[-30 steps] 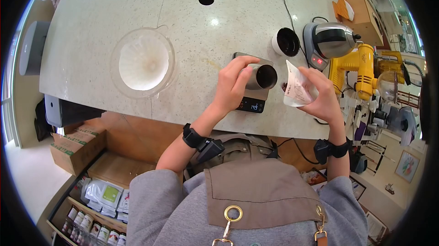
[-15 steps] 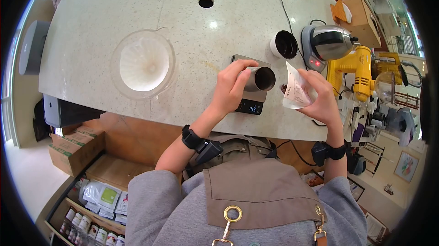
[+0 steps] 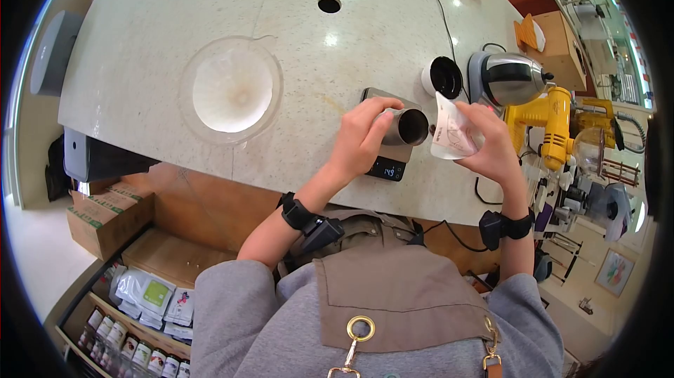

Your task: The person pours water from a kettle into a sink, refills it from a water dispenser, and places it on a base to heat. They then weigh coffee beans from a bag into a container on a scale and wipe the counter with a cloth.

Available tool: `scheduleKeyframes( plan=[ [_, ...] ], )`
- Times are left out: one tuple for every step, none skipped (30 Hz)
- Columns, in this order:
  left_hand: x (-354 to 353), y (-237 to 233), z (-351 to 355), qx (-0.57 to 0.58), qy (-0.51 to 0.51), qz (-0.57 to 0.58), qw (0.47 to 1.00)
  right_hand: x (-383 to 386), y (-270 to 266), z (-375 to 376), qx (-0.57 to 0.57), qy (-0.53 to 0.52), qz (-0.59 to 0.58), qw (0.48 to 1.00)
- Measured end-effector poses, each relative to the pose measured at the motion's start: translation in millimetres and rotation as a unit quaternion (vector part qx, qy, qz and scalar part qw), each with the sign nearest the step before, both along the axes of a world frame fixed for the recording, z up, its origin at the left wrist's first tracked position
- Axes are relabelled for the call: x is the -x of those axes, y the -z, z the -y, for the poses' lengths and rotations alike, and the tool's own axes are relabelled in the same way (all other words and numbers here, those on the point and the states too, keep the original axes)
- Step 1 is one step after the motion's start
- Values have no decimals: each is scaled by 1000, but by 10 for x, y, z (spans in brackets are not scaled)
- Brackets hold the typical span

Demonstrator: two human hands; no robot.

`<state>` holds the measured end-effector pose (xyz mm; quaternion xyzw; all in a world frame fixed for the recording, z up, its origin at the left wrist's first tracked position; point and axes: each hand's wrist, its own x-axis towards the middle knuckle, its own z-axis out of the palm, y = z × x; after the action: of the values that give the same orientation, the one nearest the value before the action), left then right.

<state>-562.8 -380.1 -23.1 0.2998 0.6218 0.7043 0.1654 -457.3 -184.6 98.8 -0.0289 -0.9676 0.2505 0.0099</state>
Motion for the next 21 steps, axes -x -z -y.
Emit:
scheduleKeyframes(
  plan=[
    [-1, 12, -13, -11, -8, -6, 1000, -1, 16, -16, -4, 6, 12, 1000],
    [-2, 27, -14, -20, -16, -11, 1000, 4, 26, -29, -7, 11, 26, 1000],
    [-1, 25, -2, -19, -19, -10, 1000, 7, 11, -34, -6, 8, 27, 1000],
    [6, 16, 4, -21, -17, -3, 1000, 5, -20, -36, 1, 10, 23, 1000],
    [10, 10, 6, -23, -14, 2, 1000, -5, -38, -34, 6, 14, 17, 1000],
    [12, 18, 6, -24, -13, 2, 1000, -16, -40, -29, 6, 16, 17, 1000],
    [13, 33, 4, -21, -13, 5, 1000, -24, -44, -25, -1, 13, 12, 1000],
    [15, 41, 3, -18, -14, 9, 1000, -34, -47, -26, -8, 11, 8, 1000],
    [17, 36, 6, -18, -14, 9, 1000, -48, -48, -29, -8, 11, 8, 1000],
    [21, 25, 12, -12, -14, 2, 1000, -63, -48, -28, -6, 15, 1, 1000],
    [24, 13, 16, -6, -14, -6, 1000, -78, -48, -27, -5, 18, -7, 1000],
    [22, -2, 17, -5, -13, -7, 1000, -90, -57, -29, -4, 20, -8, 1000],
    [9, -20, 13, -15, -35, -46, 998, -110, -74, -37, -9, 2, -35, 999],
    [-8, -48, 6, -25, -55, -86, 994, -139, -94, -44, -14, -14, -62, 998],
    [-20, -96, 4, -27, -52, -88, 994, -178, -100, -35, -15, -10, -64, 998],
    [-31, -165, 10, -47, -64, -130, 988, -230, -89, -5, 73, 23, -72, 994],
    [-37, -239, 13, -69, -75, -174, 979, -286, -65, 28, 160, 56, -83, 982],
    [-50, -312, 14, -73, -69, -180, 978, -367, 26, 71, 339, 98, -88, 932],
    [-74, -387, 19, -80, -61, -188, 977, -400, 117, 120, 443, 118, -96, 883],
    [-102, -462, 19, -88, -51, -196, 975, -439, 231, 155, 500, 136, -93, 850],
    [-135, -545, 7, -93, -40, -203, 974, -486, 319, 171, 555, 153, -91, 813]
  ],
)
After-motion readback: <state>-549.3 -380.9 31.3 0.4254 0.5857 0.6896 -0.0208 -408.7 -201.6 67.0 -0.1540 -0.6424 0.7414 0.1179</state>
